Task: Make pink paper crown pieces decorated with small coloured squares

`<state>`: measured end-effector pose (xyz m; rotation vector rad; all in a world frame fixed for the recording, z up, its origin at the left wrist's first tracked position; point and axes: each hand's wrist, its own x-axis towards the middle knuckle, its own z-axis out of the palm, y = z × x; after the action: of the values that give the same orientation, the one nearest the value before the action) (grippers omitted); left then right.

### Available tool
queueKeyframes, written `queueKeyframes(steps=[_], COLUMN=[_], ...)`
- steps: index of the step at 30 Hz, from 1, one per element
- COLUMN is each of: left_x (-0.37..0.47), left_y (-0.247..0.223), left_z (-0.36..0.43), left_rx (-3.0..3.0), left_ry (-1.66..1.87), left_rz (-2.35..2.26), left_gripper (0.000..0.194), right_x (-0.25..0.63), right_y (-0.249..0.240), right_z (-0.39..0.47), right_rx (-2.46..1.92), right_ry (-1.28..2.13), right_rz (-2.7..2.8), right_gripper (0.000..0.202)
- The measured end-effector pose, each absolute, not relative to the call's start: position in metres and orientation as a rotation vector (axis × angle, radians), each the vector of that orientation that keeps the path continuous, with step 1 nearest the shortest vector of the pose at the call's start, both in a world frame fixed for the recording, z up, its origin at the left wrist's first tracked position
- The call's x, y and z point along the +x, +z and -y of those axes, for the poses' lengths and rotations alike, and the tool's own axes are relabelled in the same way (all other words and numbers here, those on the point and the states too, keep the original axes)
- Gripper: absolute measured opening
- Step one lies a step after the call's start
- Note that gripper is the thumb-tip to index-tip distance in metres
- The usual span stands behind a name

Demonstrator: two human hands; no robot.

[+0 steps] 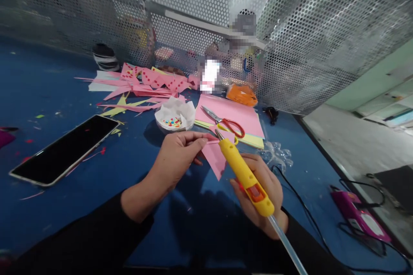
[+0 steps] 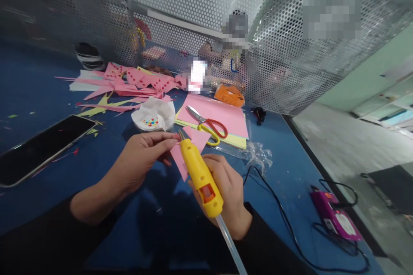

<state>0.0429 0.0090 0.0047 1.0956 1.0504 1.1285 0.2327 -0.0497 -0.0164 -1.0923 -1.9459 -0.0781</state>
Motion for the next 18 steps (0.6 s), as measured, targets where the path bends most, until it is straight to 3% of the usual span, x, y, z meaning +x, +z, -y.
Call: queueKeyframes(steps=[18], left_x=[0.0455], left_y=[-0.0005], left_z=[-0.0080], left_rx=[1.059], left_ry=[1.135], left_rz=[-1.052], left_gripper=[0.018], right_x=[0.2327], right_y=[-0.0136], right_z=[0.0501], right_rx=[-1.171], right_ry=[-0.037], right_rz=[2.024], right_gripper=[0.010])
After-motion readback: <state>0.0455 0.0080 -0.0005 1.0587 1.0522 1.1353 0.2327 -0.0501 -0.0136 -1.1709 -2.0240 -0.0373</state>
